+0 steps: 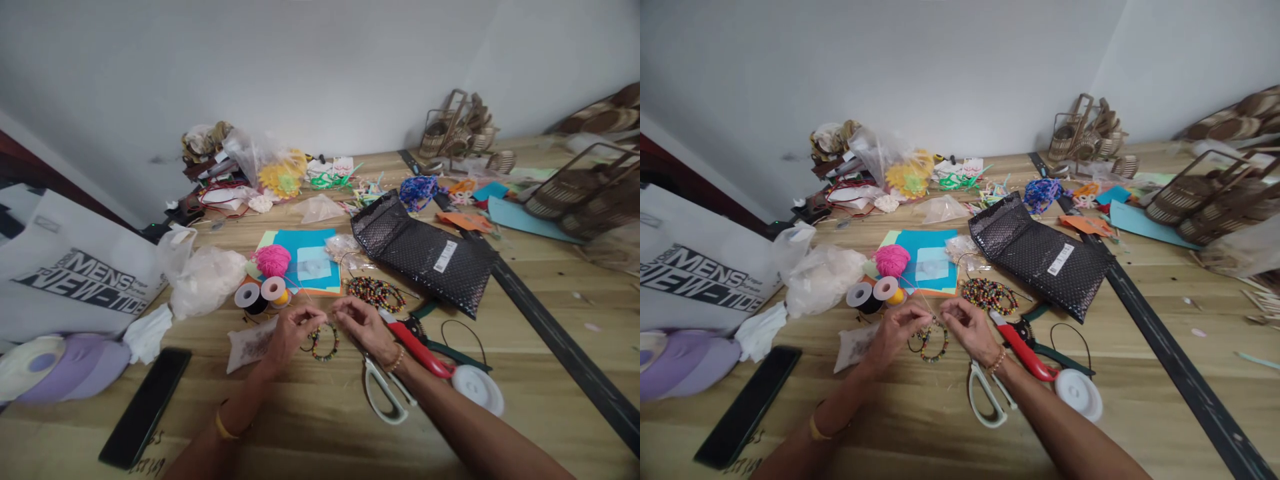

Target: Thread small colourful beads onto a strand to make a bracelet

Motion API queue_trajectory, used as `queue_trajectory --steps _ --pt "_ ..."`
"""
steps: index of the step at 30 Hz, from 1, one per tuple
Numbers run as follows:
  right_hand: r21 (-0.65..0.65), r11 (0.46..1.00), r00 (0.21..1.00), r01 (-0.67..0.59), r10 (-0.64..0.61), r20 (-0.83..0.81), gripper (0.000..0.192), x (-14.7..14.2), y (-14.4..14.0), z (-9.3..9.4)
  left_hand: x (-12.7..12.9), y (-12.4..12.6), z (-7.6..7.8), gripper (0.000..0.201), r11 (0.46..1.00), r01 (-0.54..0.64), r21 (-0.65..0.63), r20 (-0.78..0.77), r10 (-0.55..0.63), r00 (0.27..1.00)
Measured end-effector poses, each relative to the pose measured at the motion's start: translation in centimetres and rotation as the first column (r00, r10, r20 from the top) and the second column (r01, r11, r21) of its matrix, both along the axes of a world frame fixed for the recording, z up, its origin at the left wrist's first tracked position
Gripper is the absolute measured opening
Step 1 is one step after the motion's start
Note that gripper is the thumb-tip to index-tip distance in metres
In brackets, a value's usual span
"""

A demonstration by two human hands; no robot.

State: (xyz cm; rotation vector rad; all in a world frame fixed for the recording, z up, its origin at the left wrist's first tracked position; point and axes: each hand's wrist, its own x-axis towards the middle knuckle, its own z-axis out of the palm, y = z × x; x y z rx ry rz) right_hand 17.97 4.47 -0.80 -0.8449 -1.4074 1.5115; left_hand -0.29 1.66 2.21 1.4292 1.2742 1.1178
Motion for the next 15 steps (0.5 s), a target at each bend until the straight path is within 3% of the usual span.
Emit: queue_trajectory --steps 3,8,15 --pt "-0.044 0.999 0.997 0.005 -0.009 -0.076 0.029 0.0 0.3 -0.1 0.1 0.4 1.4 0.012 0.989 0.039 0.142 -0.110 -0.024 0.994" --pt "-0.068 0.996 0.988 -0.053 0.042 -0.151 0.027 0.0 0.3 -0.3 0.6 1.0 3.1 0.010 0.971 0.081 0.223 -0.287 -0.014 0.958" --pt "-0.129 0.987 0.982 -0.094 0.071 -0.175 0.027 -0.2 0.5 -0.4 1.1 1.4 2.3 0.011 0.965 0.094 0.246 -0.334 -0.007 0.943"
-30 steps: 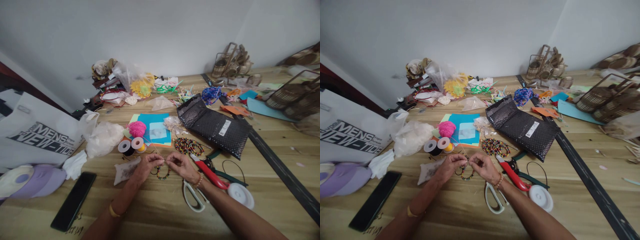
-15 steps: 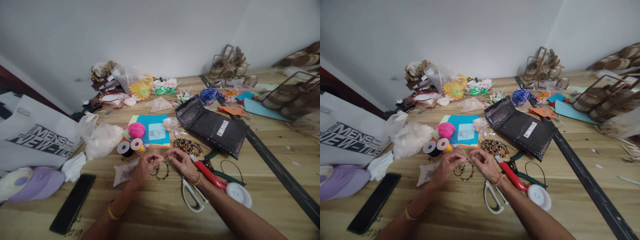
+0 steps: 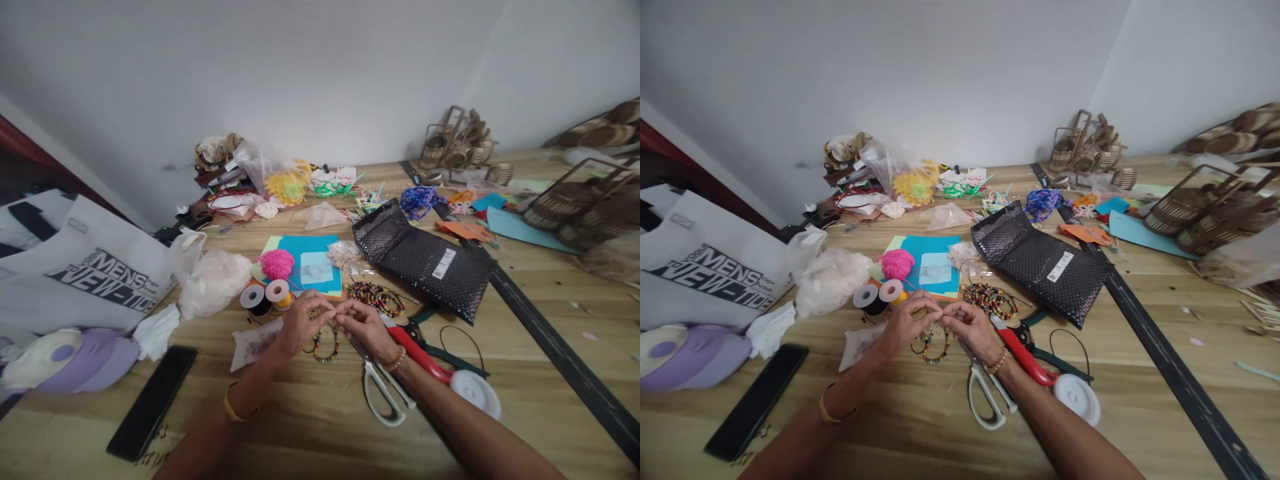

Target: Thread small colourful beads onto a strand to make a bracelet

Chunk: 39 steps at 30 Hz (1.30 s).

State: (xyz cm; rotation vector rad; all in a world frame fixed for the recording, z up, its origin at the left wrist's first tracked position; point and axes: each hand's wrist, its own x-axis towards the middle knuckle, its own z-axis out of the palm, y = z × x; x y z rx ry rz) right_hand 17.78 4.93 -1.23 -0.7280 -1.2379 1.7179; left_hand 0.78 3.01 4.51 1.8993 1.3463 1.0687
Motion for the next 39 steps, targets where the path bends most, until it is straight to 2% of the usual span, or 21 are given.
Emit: queue_trajectory --steps 7,10,13,18,21,25,29,32,34,36,39 --pt "0.005 1.000 0.999 -0.002 0.001 0.044 0.028 0.0 0.2 -0.4 -0.1 -0.1 -0.6 0.011 0.999 -0.053 0.010 -0.010 0.053 0.999" --pt "-0.007 1.000 0.999 0.026 -0.025 0.047 0.030 0.0 0.3 -0.7 -0.5 -0.1 -1.2 0.008 0.996 -0.090 0.005 -0.147 0.090 0.985" --pt "-0.028 0.998 0.996 0.065 -0.063 0.063 0.033 0.0 0.5 -1.0 -0.9 -0.4 -2.2 0.011 0.997 -0.071 -0.036 -0.375 0.052 0.926" --pt "-0.040 0.996 0.995 0.081 -0.078 0.067 0.035 -0.1 0.5 -1.0 -0.5 -1.2 -3.3 0.010 0.997 -0.079 -0.001 -0.656 0.059 0.752" --pt "-0.037 0.995 0.994 0.088 -0.085 0.070 0.037 0.0 0.5 -0.8 -0.1 -1.5 -3.5 0.014 0.996 -0.079 0.045 -0.735 0.087 0.673" --pt "-0.015 0.996 0.993 0.093 -0.091 0.079 0.037 0.0 0.5 -0.7 0.0 -1.5 -3.5 0.014 0.997 -0.036 0.069 -0.743 0.075 0.665" --pt "-0.010 0.997 0.993 0.083 -0.082 0.087 0.038 0.0 0.5 -0.8 0.0 -1.5 -3.6 0.017 0.999 -0.013 0.029 -0.698 0.030 0.715" --pt "0.014 0.997 0.993 0.074 -0.075 0.089 0.038 0.1 0.4 -0.7 -0.1 -1.2 -3.3 0.016 0.999 -0.037 -0.029 -0.570 0.014 0.822" --pt "0.054 0.996 0.993 0.065 -0.070 0.096 0.038 0.1 0.3 -0.3 -0.2 -1.0 -2.8 0.014 0.993 -0.054 -0.105 -0.401 0.007 0.916" --pt "0.112 0.992 0.990 0.052 -0.066 0.126 0.036 0.2 0.1 0.3 -0.5 -0.8 -2.1 0.012 0.978 -0.043 -0.204 -0.155 0.011 0.988" --pt "0.208 0.978 0.979 0.024 -0.065 0.194 0.035 0.3 -0.3 1.4 -1.0 -0.8 -0.7 0.020 0.945 0.040 -0.324 0.161 0.013 0.987"
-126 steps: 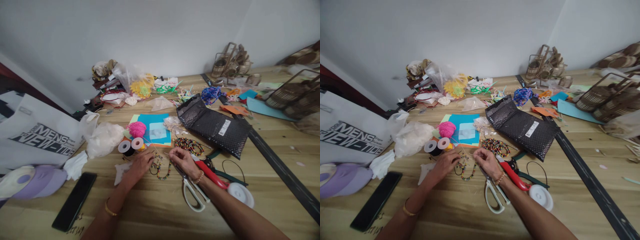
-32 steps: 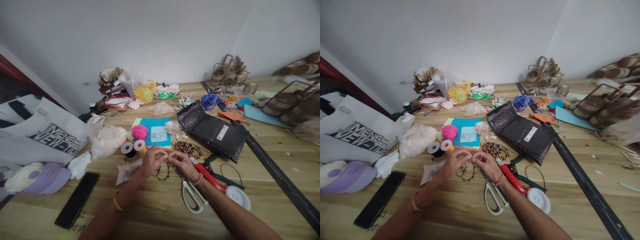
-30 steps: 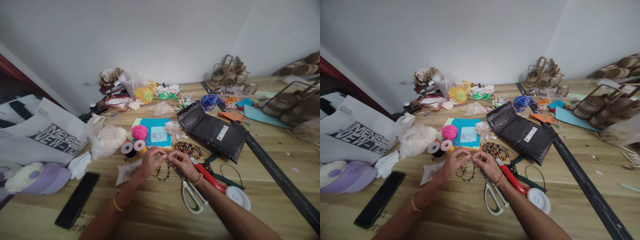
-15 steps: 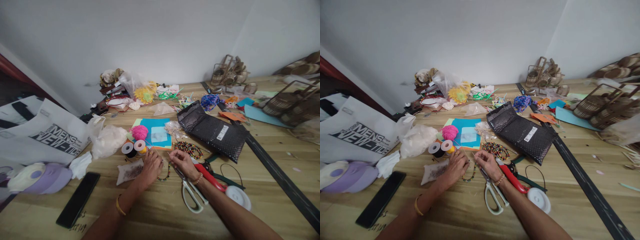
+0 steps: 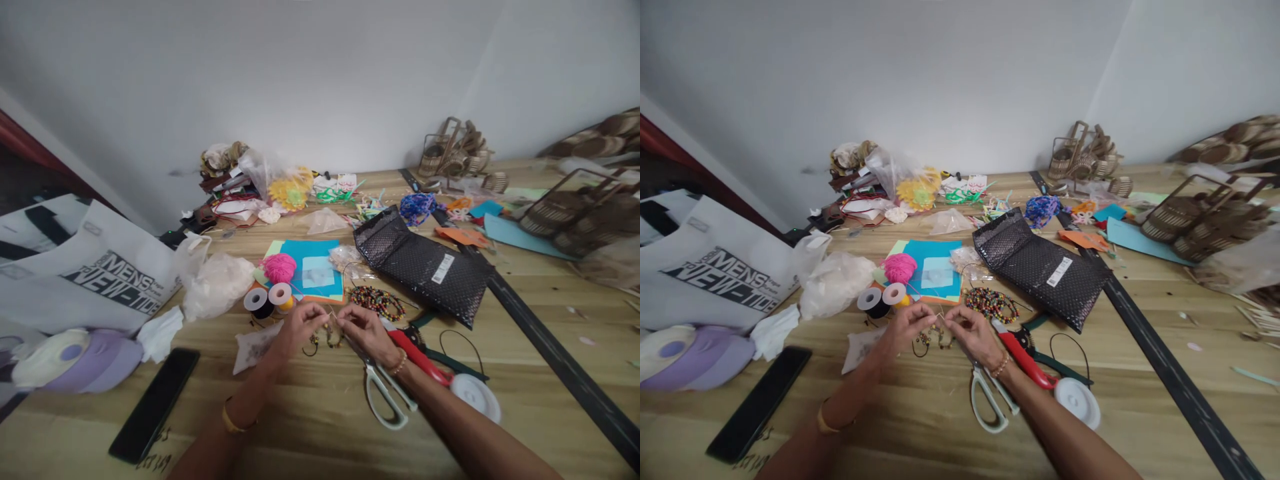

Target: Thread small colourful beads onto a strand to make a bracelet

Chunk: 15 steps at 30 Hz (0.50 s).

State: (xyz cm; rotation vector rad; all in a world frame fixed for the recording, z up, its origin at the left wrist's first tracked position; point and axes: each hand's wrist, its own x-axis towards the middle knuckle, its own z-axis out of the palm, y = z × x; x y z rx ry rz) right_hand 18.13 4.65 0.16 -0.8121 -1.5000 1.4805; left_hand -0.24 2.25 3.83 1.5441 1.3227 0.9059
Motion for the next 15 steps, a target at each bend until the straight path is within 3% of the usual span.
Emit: queue_trajectory --steps 3,8,15 --pt "0.120 0.992 0.998 -0.027 0.020 0.056 0.031 0.2 -0.3 1.0 -0.3 -0.2 1.3 0.026 0.999 -0.018 -0.051 0.176 0.027 0.984" --pt "0.405 0.914 0.992 -0.020 -0.032 0.120 0.020 0.5 -0.7 2.9 -0.1 -0.3 2.0 0.028 0.998 0.005 -0.063 0.259 0.011 0.966" --pt "0.436 0.883 0.957 -0.174 0.047 0.285 0.020 0.3 -0.2 6.1 -0.3 0.2 1.8 0.023 0.999 0.018 0.039 0.235 -0.027 0.972"
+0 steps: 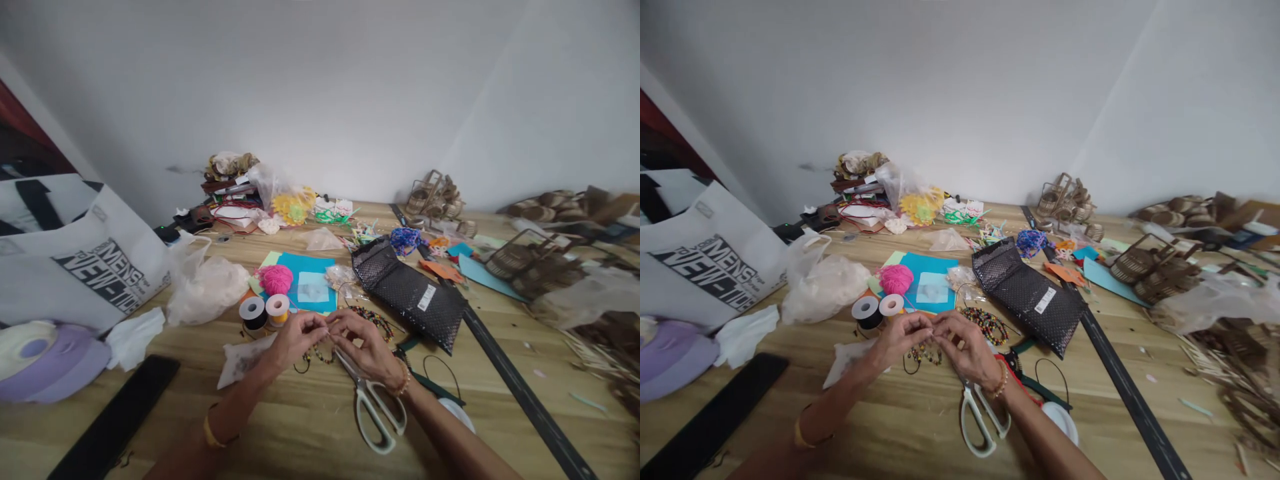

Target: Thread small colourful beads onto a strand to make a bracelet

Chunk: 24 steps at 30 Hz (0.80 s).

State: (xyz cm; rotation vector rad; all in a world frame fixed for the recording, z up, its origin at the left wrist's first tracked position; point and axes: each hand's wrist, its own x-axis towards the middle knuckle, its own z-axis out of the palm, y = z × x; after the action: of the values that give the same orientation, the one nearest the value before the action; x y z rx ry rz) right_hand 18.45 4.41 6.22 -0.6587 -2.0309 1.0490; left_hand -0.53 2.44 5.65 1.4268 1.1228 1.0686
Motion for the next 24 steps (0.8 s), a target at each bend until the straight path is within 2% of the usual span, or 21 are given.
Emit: queue_trajectory --steps 4,7,11,14,17,20,24 --pt "-0.131 0.991 0.994 -0.039 0.052 0.096 0.024 0.0 1.0 0.6 -0.3 -0.1 0.1 0.021 0.999 0.015 0.047 -0.020 -0.014 1.000" --pt "-0.246 0.966 0.994 -0.082 0.099 0.056 0.027 0.0 1.6 0.9 -0.3 -0.3 -0.1 0.022 0.998 0.015 0.060 -0.021 -0.013 1.000" --pt "-0.262 0.958 0.993 -0.117 0.120 -0.004 0.028 -0.1 1.9 1.5 -0.2 -0.4 -0.6 0.020 0.994 -0.047 0.100 -0.012 0.049 0.999" --pt "-0.300 0.937 0.983 -0.178 0.185 -0.005 0.029 -0.5 2.1 1.1 -0.2 -0.3 -0.8 0.020 0.987 -0.111 0.114 0.012 0.110 0.994" --pt "-0.396 0.890 0.973 -0.224 0.229 -0.034 0.032 -1.0 2.3 0.0 -0.3 -0.3 -0.8 0.022 0.981 -0.166 0.097 0.038 0.163 0.986" --pt "-0.442 0.879 0.984 -0.177 0.173 -0.050 0.036 -1.2 2.9 -1.0 -0.5 -0.2 -0.9 0.026 0.979 -0.198 0.036 0.063 0.196 0.979" --pt "-0.475 0.877 0.997 -0.067 0.042 -0.064 0.037 -0.7 3.7 -1.3 -0.7 0.0 -1.1 0.031 0.984 -0.151 -0.092 0.149 0.163 0.975"
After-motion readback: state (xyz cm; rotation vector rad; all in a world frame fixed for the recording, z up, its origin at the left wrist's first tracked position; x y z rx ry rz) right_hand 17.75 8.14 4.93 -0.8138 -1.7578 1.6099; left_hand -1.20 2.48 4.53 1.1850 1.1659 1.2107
